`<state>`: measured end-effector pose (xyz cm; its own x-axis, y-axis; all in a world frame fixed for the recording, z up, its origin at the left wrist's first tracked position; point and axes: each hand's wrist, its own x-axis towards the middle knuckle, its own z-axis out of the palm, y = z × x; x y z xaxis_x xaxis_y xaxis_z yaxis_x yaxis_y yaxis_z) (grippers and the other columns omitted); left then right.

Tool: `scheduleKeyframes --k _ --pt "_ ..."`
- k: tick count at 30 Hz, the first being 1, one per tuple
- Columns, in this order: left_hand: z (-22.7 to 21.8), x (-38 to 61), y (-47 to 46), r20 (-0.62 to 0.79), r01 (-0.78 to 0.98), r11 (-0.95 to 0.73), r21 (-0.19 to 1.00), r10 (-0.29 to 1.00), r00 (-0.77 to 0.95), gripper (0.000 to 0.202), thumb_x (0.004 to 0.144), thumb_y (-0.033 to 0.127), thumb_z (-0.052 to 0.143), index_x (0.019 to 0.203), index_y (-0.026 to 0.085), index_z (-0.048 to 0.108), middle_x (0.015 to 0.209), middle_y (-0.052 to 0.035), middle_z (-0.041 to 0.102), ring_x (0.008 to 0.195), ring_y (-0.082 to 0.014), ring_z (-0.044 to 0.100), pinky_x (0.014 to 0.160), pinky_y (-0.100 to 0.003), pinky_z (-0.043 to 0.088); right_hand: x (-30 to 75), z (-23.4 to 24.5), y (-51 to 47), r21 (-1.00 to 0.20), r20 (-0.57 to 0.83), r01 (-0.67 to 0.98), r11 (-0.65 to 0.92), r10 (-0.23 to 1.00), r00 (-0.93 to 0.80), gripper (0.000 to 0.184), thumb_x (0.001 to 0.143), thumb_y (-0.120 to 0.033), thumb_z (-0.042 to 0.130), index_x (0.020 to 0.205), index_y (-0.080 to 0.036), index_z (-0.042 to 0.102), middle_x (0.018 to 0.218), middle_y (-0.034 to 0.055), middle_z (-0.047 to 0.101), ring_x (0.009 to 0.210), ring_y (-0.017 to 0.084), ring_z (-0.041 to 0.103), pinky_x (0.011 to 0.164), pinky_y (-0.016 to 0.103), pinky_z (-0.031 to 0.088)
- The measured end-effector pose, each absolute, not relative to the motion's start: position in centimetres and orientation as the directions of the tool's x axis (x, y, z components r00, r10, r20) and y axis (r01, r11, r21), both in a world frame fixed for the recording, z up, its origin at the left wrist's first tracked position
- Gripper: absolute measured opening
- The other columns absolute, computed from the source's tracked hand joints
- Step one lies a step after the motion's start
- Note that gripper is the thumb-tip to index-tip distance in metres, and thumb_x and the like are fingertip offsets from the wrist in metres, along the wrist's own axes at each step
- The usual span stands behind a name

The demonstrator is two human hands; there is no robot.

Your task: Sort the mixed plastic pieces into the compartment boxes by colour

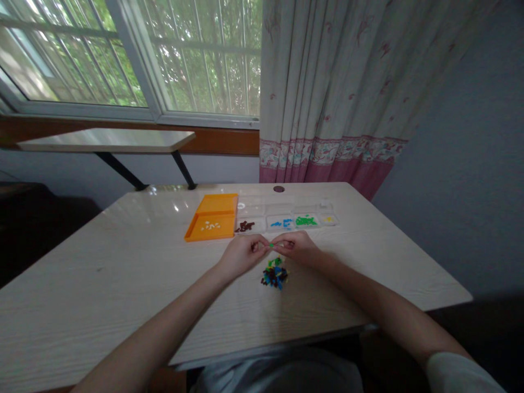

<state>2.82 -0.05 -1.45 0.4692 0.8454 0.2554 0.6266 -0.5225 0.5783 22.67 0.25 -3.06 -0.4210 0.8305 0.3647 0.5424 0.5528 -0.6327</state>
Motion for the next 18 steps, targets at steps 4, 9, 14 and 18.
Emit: scheduleKeyframes --k 4,9,14,18 --pt "-1.5 2.6 0.1 0.188 0.632 -0.529 0.566 0.829 0.526 0.022 0.077 0.035 0.053 0.083 0.017 0.065 0.052 0.0032 0.049 0.048 -0.0085 0.042 0.047 -0.017 0.025 23.5 -2.2 0.6 -0.497 0.483 0.601 0.626 0.775 -0.407 0.024 0.077 -0.035 0.055 0.086 -0.017 0.068 0.044 -0.0051 0.043 0.043 0.006 0.036 0.047 0.017 0.031" --pt "-1.4 2.8 -0.2 0.108 0.583 -0.598 0.55 0.743 0.661 0.02 0.079 0.029 0.05 0.082 0.017 0.065 0.054 0.0023 0.053 0.05 -0.008 0.044 0.049 -0.017 0.027 25.1 -0.5 0.9 -0.245 0.675 0.675 0.696 0.622 -0.397 0.025 0.081 -0.034 0.051 0.086 -0.018 0.069 0.049 -0.0016 0.052 0.048 0.007 0.046 0.055 0.018 0.036" --pt "-1.3 3.3 -0.4 0.117 0.546 -0.66 0.516 0.686 0.719 0.019 0.077 0.029 0.053 0.085 0.018 0.065 0.058 0.0021 0.054 0.052 -0.0082 0.045 0.05 -0.017 0.03 25.5 0.4 0.8 -0.178 0.738 0.709 0.682 0.569 -0.362 0.024 0.082 -0.033 0.051 0.087 -0.018 0.069 0.048 -0.0017 0.054 0.046 0.007 0.046 0.053 0.018 0.036" --pt "-1.3 3.3 -0.3 0.132 0.523 -0.701 0.485 0.65 0.748 0.019 0.078 0.024 0.05 0.089 0.018 0.065 0.064 0.0004 0.057 0.057 -0.0094 0.048 0.054 -0.017 0.034 25.3 0.4 0.7 -0.167 0.759 0.693 0.701 0.54 -0.364 0.023 0.081 -0.032 0.052 0.086 -0.017 0.069 0.049 -0.0016 0.055 0.046 0.007 0.047 0.053 0.018 0.036"
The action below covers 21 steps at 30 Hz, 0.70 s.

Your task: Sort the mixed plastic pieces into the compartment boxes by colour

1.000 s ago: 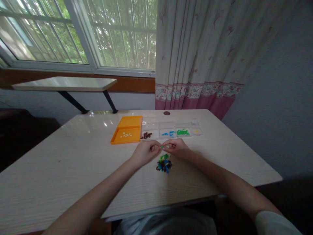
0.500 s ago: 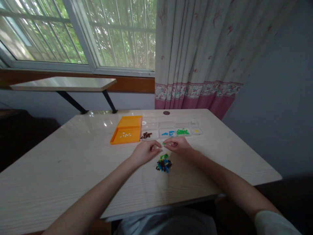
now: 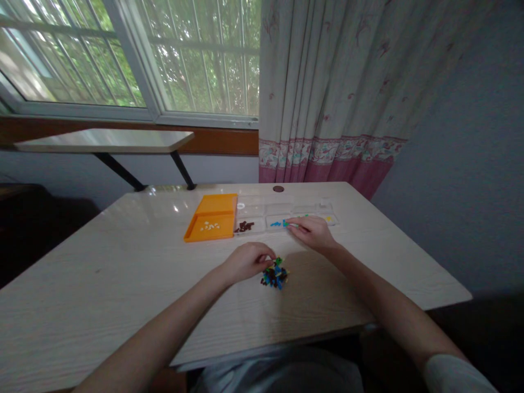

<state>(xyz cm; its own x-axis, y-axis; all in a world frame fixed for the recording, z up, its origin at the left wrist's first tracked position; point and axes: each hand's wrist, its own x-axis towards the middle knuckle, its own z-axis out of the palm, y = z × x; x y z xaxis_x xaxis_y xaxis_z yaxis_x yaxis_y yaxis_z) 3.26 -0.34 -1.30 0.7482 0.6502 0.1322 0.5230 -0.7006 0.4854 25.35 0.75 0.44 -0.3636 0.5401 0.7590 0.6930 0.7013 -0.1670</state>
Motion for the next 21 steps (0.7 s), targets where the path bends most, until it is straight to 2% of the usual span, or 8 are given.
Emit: scheduleKeyframes --k 8,15,21 --pt "-1.47 3.19 -0.33 0.158 0.485 -0.764 0.425 0.591 0.791 0.019 0.079 0.017 0.047 0.085 0.018 0.064 0.073 -0.0013 0.061 0.067 -0.0109 0.053 0.061 -0.018 0.038 25.26 0.66 0.65 -0.213 0.773 0.696 0.686 0.554 -0.31 0.024 0.08 -0.034 0.053 0.086 -0.017 0.069 0.046 -0.0033 0.05 0.043 0.006 0.043 0.05 0.017 0.036" --pt "-1.62 3.13 -0.35 0.141 0.51 -0.766 0.391 0.598 0.789 0.019 0.081 0.023 0.047 0.088 0.019 0.064 0.076 -0.0018 0.062 0.07 -0.0116 0.055 0.065 -0.019 0.04 25.32 0.55 0.67 -0.224 0.779 0.681 0.697 0.548 -0.305 0.023 0.08 -0.035 0.053 0.085 -0.018 0.069 0.046 -0.0034 0.049 0.043 0.006 0.042 0.05 0.017 0.036" --pt "-1.4 3.22 -0.4 0.147 0.502 -0.776 0.382 0.587 0.796 0.02 0.082 0.029 0.047 0.088 0.02 0.065 0.077 -0.0025 0.061 0.07 -0.0122 0.055 0.063 -0.019 0.039 25.67 0.88 0.62 -0.253 0.72 0.714 0.653 0.62 -0.312 0.027 0.081 -0.038 0.05 0.087 -0.019 0.069 0.052 -0.0003 0.057 0.047 0.008 0.046 0.054 0.019 0.038"
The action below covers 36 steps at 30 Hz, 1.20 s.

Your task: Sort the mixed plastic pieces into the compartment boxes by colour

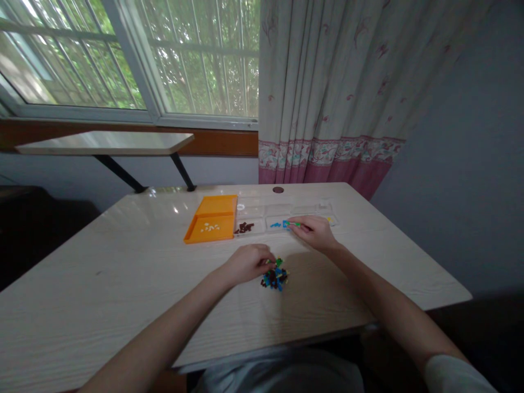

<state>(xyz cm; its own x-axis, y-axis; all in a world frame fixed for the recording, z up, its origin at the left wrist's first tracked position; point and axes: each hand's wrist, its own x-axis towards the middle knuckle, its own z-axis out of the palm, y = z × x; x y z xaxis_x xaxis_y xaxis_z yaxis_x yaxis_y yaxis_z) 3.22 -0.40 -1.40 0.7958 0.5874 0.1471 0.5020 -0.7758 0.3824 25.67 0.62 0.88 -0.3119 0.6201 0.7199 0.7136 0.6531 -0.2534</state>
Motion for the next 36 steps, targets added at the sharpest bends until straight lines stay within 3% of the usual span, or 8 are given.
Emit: scheduleKeyframes --k 5,14,18,21,27,33,36 --pt "-1.4 3.4 -0.4 0.146 0.495 -0.776 0.391 0.584 0.799 0.02 0.082 0.029 0.048 0.085 0.019 0.065 0.077 -0.0031 0.061 0.071 -0.0124 0.056 0.063 -0.019 0.04 27.7 1.2 1.6 -0.258 0.682 0.745 0.616 0.662 -0.311 0.027 0.082 -0.035 0.049 0.092 -0.019 0.068 0.067 0.0026 0.064 0.052 0.008 0.048 0.057 0.02 0.037" --pt "-1.4 3.5 -0.4 0.149 0.487 -0.799 0.351 0.561 0.814 0.016 0.08 0.02 0.047 0.083 0.018 0.063 0.078 -0.0026 0.062 0.074 -0.0125 0.056 0.066 -0.019 0.04 31.7 -0.7 5.1 -0.289 0.418 0.892 0.349 0.884 -0.21 0.025 0.077 -0.034 0.053 0.091 -0.02 0.068 0.055 -0.0011 0.055 0.049 0.01 0.045 0.05 0.02 0.03" --pt "-1.4 3.2 -0.3 0.149 0.504 -0.802 0.32 0.568 0.81 0.018 0.08 0.02 0.045 0.084 0.019 0.062 0.08 -0.0027 0.062 0.074 -0.0126 0.056 0.065 -0.019 0.04 31.8 -1.0 5.2 -0.275 0.344 0.921 0.275 0.923 -0.173 0.024 0.076 -0.032 0.053 0.093 -0.022 0.067 0.056 -0.0004 0.056 0.051 0.01 0.046 0.049 0.02 0.028" --pt "-1.3 3.1 -0.3 0.147 0.518 -0.802 0.297 0.575 0.805 0.019 0.081 0.02 0.044 0.083 0.019 0.062 0.079 -0.0025 0.062 0.073 -0.0125 0.056 0.065 -0.019 0.039 30.9 -0.6 4.6 -0.294 0.339 0.901 0.318 0.916 -0.213 0.025 0.078 -0.032 0.052 0.095 -0.021 0.067 0.056 -0.0004 0.056 0.05 0.01 0.046 0.049 0.02 0.028" --pt "-0.9 3.1 -0.5 0.138 0.518 -0.799 0.303 0.575 0.806 0.018 0.081 0.027 0.048 0.09 0.02 0.063 0.082 -0.0027 0.06 0.074 -0.0128 0.056 0.065 -0.019 0.04 28.1 0.0 2.7 -0.33 0.25 0.788 0.519 0.853 -0.458 0.021 0.079 -0.029 0.051 0.087 -0.02 0.067 0.058 -0.0013 0.058 0.05 0.008 0.047 0.051 0.018 0.028" --pt "-0.5 3.4 -0.7 0.107 0.503 -0.824 0.259 0.543 0.833 0.018 0.081 0.027 0.048 0.091 0.022 0.063 0.085 -0.0019 0.06 0.076 -0.0129 0.058 0.063 -0.019 0.039 26.4 0.2 1.7 -0.323 0.203 0.751 0.576 0.817 -0.54 0.018 0.078 -0.026 0.052 0.084 -0.019 0.067 0.057 -0.0009 0.057 0.052 0.008 0.047 0.052 0.018 0.029" --pt "-0.4 3.5 -0.8 0.092 0.511 -0.836 0.2 0.535 0.84 0.017 0.081 0.026 0.047 0.088 0.022 0.063 0.085 -0.0016 0.06 0.073 -0.0128 0.057 0.059 -0.019 0.038 25.8 0.3 1.3 -0.385 0.142 0.711 0.589 0.799 -0.585 0.016 0.075 -0.021 0.052 0.079 -0.018 0.067 0.054 -0.0025 0.053 0.049 0.007 0.044 0.049 0.017 0.028"
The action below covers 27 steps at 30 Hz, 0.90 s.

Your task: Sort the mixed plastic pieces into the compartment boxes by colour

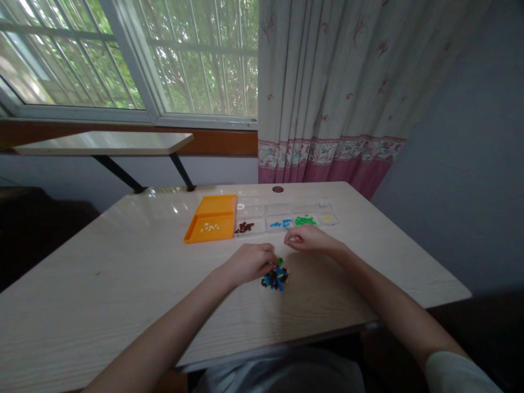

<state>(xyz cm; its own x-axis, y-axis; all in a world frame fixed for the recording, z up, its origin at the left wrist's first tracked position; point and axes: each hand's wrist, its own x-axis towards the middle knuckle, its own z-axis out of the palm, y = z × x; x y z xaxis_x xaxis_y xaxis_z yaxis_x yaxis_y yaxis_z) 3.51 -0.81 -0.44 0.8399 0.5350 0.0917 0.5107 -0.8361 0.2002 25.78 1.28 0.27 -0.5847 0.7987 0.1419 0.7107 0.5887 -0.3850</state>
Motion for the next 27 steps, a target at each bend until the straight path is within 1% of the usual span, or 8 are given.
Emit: scheduleKeyframes --k 3,5,8,12,14,16,20,27 --pt "-0.6 3.5 -0.9 0.102 0.513 -0.839 0.183 0.535 0.839 0.017 0.08 0.024 0.047 0.086 0.022 0.063 0.083 -0.0016 0.059 0.07 -0.0121 0.057 0.058 -0.019 0.037 25.3 0.2 0.8 -0.487 0.065 0.63 0.604 0.745 -0.664 0.015 0.072 -0.015 0.052 0.076 -0.017 0.066 0.054 -0.0037 0.052 0.048 0.006 0.041 0.048 0.016 0.028" --pt "-0.7 3.5 -0.9 0.124 0.511 -0.83 0.224 0.544 0.83 0.017 0.08 0.022 0.047 0.086 0.021 0.062 0.082 -0.0018 0.059 0.07 -0.0118 0.056 0.059 -0.019 0.038 25.0 0.0 0.6 -0.532 0.04 0.603 0.594 0.729 -0.683 0.015 0.072 -0.014 0.051 0.077 -0.016 0.065 0.055 -0.0042 0.051 0.048 0.005 0.04 0.047 0.016 0.028" --pt "-0.7 3.5 -0.7 0.205 0.514 -0.774 0.37 0.608 0.767 0.017 0.079 0.022 0.048 0.087 0.019 0.063 0.078 -0.0019 0.059 0.069 -0.0113 0.054 0.061 -0.019 0.038 24.6 -0.2 0.3 -0.582 0.04 0.584 0.566 0.737 -0.675 0.015 0.073 -0.016 0.052 0.079 -0.016 0.065 0.054 -0.0051 0.049 0.047 0.005 0.036 0.046 0.016 0.026" --pt "-0.5 3.6 -0.3 0.324 0.476 -0.635 0.609 0.746 0.582 0.018 0.079 0.026 0.052 0.083 0.016 0.066 0.066 -0.0014 0.057 0.06 -0.0094 0.049 0.055 -0.018 0.036 23.8 -0.7 0.0 -0.646 0.087 0.555 0.524 0.773 -0.628 0.02 0.075 -0.027 0.055 0.089 -0.016 0.065 0.051 -0.0065 0.041 0.046 0.005 0.033 0.045 0.016 0.024" --pt "-0.5 3.7 -0.1 0.341 0.425 -0.583 0.692 0.784 0.518 0.019 0.077 0.029 0.056 0.082 0.015 0.067 0.064 -0.0014 0.055 0.058 -0.0091 0.047 0.054 -0.018 0.035 23.4 -1.1 -0.1 -0.676 0.136 0.533 0.509 0.797 -0.588 0.025 0.074 -0.034 0.057 0.091 -0.016 0.064 0.05 -0.0072 0.037 0.046 0.005 0.032 0.044 0.016 0.023" --pt "-0.7 3.7 0.0 0.345 0.374 -0.551 0.746 0.8 0.491 0.019 0.075 0.029 0.058 0.081 0.014 0.067 0.064 -0.002 0.056 0.059 -0.0094 0.047 0.054 -0.019 0.036 22.9 -1.5 -0.1 -0.697 0.182 0.519 0.495 0.822 -0.54 0.027 0.073 -0.037 0.059 0.089 -0.015 0.064 0.049 -0.0077 0.033 0.045 0.005 0.029 0.043 0.016 0.021" --pt "-0.9 3.7 0.0 0.353 0.342 -0.532 0.774 0.812 0.465 0.018 0.074 0.028 0.059 0.08 0.013 0.067 0.065 -0.0019 0.056 0.058 -0.0091 0.045 0.053 -0.018 0.034 22.5 -1.7 -0.2 -0.683 0.241 0.545 0.487 0.854 -0.461 0.025 0.073 -0.038 0.059 0.083 -0.016 0.066 0.047 -0.0075 0.033 0.044 0.005 0.029 0.043 0.016 0.021" --pt "-0.8 3.7 0.1 0.337 0.4 -0.516 0.757 0.833 0.438 0.019 0.076 0.029 0.056 0.079 0.012 0.065 0.058 0.0017 0.048 0.053 -0.0073 0.039 0.049 -0.018 0.03 22.5 -0.9 -0.4 -0.568 0.325 0.639 0.518 0.855 -0.404 0.024 0.074 -0.04 0.057 0.078 -0.019 0.068 0.045 -0.0068 0.037 0.042 0.005 0.03 0.044 0.017 0.023"
